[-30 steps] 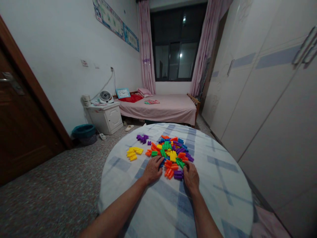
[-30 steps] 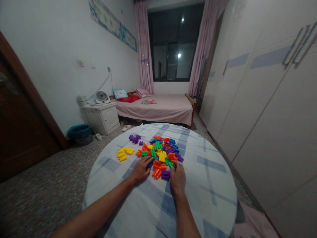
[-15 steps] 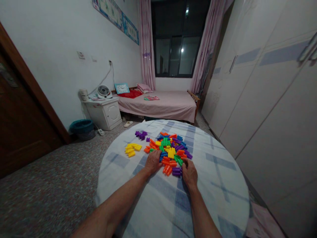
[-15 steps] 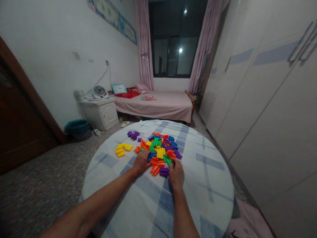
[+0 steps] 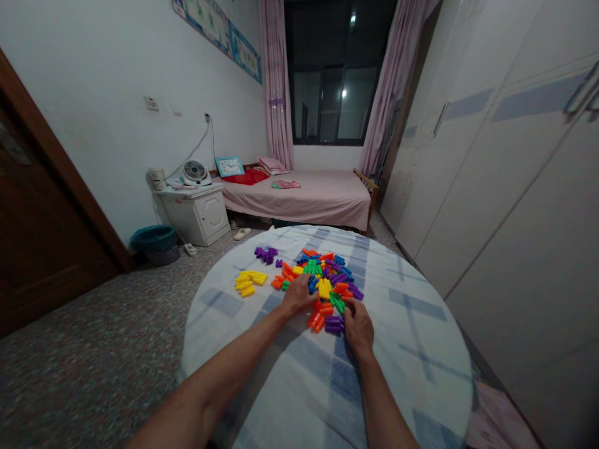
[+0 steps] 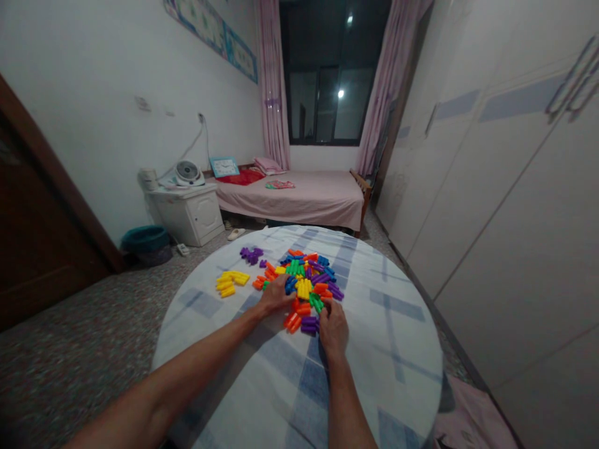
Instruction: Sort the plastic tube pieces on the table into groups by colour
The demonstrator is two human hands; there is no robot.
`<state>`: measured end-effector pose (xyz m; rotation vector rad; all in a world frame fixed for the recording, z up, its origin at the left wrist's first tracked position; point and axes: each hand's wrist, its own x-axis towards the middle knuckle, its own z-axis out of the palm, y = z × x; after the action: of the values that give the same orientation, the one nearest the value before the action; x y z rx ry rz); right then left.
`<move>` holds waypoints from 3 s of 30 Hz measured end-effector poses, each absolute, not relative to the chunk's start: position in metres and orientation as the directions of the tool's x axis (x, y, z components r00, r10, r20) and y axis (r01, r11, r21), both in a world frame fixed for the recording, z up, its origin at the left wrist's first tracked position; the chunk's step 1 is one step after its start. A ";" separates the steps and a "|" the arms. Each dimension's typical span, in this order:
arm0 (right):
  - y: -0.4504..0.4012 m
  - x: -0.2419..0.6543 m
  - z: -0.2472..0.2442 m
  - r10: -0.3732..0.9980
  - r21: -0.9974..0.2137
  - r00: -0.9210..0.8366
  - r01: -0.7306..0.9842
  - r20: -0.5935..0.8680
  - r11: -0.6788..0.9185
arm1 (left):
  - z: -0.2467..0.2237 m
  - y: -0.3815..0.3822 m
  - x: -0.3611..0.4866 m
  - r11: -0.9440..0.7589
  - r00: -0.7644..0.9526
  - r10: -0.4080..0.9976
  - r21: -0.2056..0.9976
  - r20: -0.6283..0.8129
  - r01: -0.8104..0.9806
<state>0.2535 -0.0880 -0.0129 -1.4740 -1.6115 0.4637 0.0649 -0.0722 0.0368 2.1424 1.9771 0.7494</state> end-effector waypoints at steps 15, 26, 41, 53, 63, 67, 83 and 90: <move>-0.089 0.252 -0.011 0.938 -0.750 0.098 0.630 0.333 0.201 | 0.056 -0.043 0.113 0.027 -0.003 0.997 0.302 -0.081 0.953; -0.088 0.252 -0.013 0.935 -0.743 0.101 0.639 0.341 0.201 | 0.023 -0.060 0.118 0.096 -0.143 0.981 0.316 0.132 0.944; -0.091 0.252 -0.009 0.938 -0.739 0.101 0.647 0.330 0.190 | 0.030 -0.055 0.096 -0.002 -0.072 0.989 0.500 0.129 0.866; -0.090 0.253 -0.012 0.938 -0.742 0.088 0.638 0.335 0.206 | 0.055 -0.094 0.038 -0.086 -0.140 0.961 0.742 0.237 0.665; -0.088 0.255 -0.013 0.937 -0.730 0.094 0.654 0.336 0.196 | 0.033 -0.174 -0.049 -0.109 -0.014 0.912 0.275 0.410 0.955; -0.090 0.256 -0.009 0.945 -0.737 0.078 0.647 0.319 0.195 | 0.022 -0.186 -0.056 -0.102 -0.001 0.928 0.255 0.373 0.962; -0.091 0.259 -0.008 0.957 -0.760 0.063 0.623 0.285 0.185 | 0.014 -0.147 -0.100 0.114 -0.402 0.821 0.573 0.406 0.811; -0.089 0.261 -0.013 0.961 -0.756 0.078 0.636 0.265 0.157 | -0.002 -0.096 -0.126 0.166 -0.288 0.944 0.520 0.162 0.838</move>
<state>0.2611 -0.0894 -0.0129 -1.5596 -1.6397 0.5161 -0.1261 -0.0957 -0.0021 1.7393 2.2378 0.7866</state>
